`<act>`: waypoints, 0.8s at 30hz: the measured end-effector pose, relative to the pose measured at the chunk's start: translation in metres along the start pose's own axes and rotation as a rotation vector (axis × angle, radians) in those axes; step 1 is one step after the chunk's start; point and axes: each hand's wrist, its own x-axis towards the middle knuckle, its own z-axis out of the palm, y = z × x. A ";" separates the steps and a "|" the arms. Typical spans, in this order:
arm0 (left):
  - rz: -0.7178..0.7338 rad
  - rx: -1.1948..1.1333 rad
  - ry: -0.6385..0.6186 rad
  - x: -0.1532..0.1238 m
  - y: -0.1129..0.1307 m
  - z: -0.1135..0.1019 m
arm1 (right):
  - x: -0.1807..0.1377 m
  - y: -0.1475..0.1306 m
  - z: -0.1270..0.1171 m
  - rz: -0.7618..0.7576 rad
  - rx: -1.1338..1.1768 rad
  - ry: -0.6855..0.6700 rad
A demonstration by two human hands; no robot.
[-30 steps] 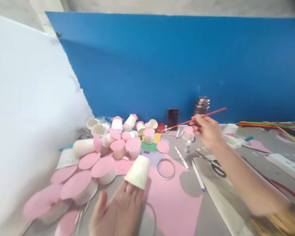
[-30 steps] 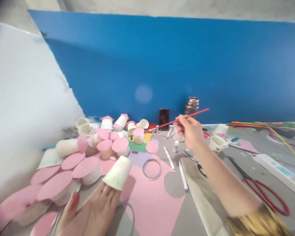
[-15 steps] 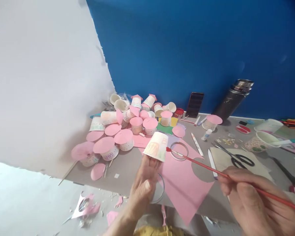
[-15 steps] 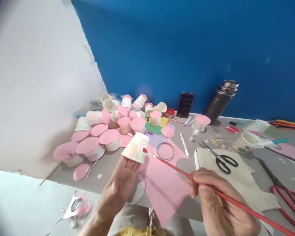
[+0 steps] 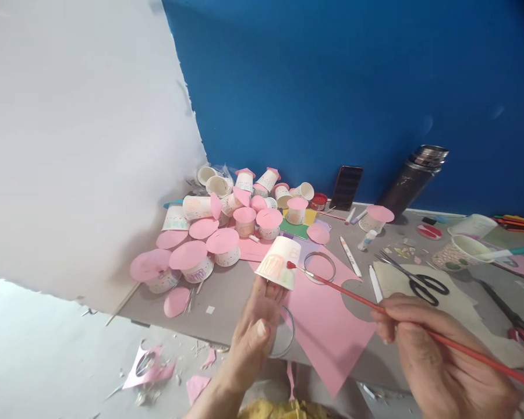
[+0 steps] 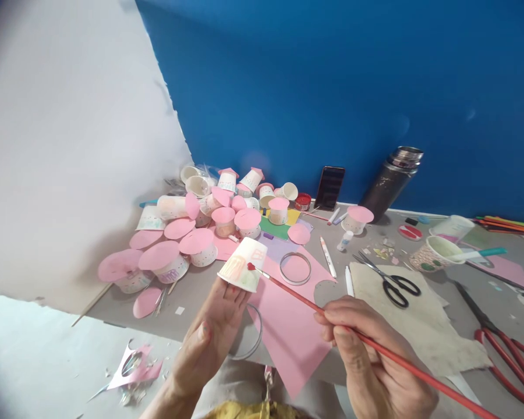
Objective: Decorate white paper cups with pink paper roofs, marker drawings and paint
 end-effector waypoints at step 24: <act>-0.217 -0.517 0.100 0.003 0.013 0.005 | -0.013 -0.022 0.001 0.197 -0.042 0.184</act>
